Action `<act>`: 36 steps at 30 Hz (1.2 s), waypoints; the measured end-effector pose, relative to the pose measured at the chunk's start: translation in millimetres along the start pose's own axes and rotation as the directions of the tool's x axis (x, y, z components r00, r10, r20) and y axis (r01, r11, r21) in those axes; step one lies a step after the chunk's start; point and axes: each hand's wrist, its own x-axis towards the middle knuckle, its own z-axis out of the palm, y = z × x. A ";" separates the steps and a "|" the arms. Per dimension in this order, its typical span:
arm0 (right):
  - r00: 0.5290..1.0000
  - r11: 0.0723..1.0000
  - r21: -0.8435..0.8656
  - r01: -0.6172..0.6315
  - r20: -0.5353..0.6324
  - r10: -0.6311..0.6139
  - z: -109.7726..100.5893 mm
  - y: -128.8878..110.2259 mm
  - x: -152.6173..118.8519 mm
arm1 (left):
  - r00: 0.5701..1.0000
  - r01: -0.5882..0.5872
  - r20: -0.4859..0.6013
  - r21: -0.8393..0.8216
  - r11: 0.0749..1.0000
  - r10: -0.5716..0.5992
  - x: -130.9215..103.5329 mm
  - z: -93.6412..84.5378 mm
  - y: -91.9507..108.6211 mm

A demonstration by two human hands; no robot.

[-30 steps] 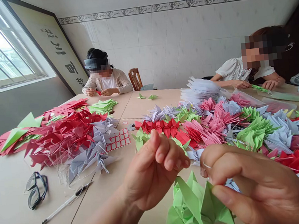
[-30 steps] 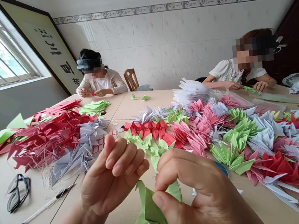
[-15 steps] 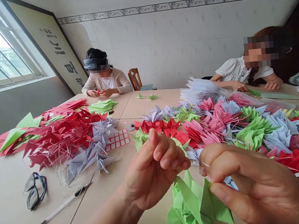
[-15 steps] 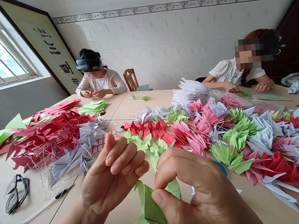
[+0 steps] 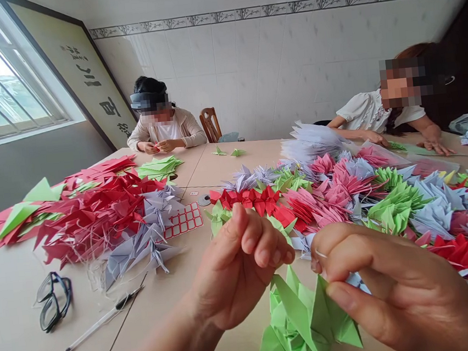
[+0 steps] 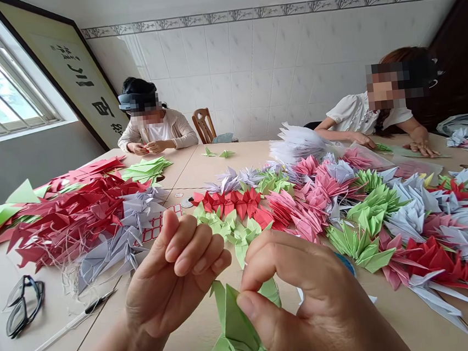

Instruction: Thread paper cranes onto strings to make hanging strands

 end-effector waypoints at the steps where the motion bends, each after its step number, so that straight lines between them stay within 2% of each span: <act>1: 1.000 1.000 0.003 -0.001 0.001 0.001 -0.4 -0.2 -0.5 | 1.000 0.003 0.005 -0.015 1.000 -0.003 0.0 -0.1 -0.2; 3: 1.000 1.000 0.010 -0.003 -0.003 0.003 -0.8 0.6 -2.1 | 1.000 -0.016 -0.011 0.016 1.000 0.016 0.0 -1.3 -1.0; 5: 0.999 0.999 0.032 -0.025 -0.042 0.026 -0.5 3.2 -4.7 | 0.995 -0.091 -0.030 0.149 0.985 0.097 -0.1 -4.8 -1.8; 8: 0.971 0.982 0.166 -0.087 -0.204 0.121 1.9 9.8 -9.1 | 0.970 -0.239 0.070 0.458 0.856 0.233 -0.1 -14.5 -1.3; 10: 0.927 0.950 0.292 -0.111 -0.314 0.204 4.0 14.6 -10.6 | 0.973 -0.232 0.155 0.648 0.726 0.172 0.4 -21.5 -0.1; 13: 0.855 0.908 0.403 -0.117 -0.424 0.298 6.0 19.6 -10.5 | 0.978 -0.113 0.195 0.799 0.591 -0.076 2.9 -27.4 -0.2; 14: 0.837 0.902 0.416 -0.118 -0.447 0.316 6.2 20.6 -10.1 | 0.969 -0.100 0.210 0.814 0.572 -0.130 4.1 -27.7 -1.1; 16: 0.816 0.899 0.421 -0.120 -0.474 0.331 6.2 21.7 -9.3 | 0.958 -0.101 0.233 0.818 0.566 -0.165 6.3 -26.6 -4.1; 21: 0.828 0.915 0.387 -0.114 -0.471 0.303 7.9 20.8 -6.1 | 0.967 -0.068 0.210 0.754 0.654 -0.142 6.8 -21.8 -10.9; 23: 0.819 0.934 0.346 -0.088 -0.509 0.265 9.6 19.9 -4.3 | 0.974 -0.082 0.201 0.740 0.667 -0.103 5.6 -20.5 -11.1; 26: 0.812 0.954 0.295 -0.051 -0.545 0.211 11.8 19.0 -2.8 | 0.984 -0.134 0.179 0.764 0.631 -0.007 4.4 -18.9 -10.0; 31: 0.846 0.968 0.253 0.003 -0.517 0.132 13.1 19.3 -4.4 | 0.989 -0.140 0.139 0.815 0.562 0.045 5.1 -17.5 -9.5; 36: 0.824 0.981 0.172 0.089 -0.566 0.024 13.5 19.5 -2.7 | 0.967 -0.228 0.141 0.849 0.476 0.212 3.3 -19.3 -9.6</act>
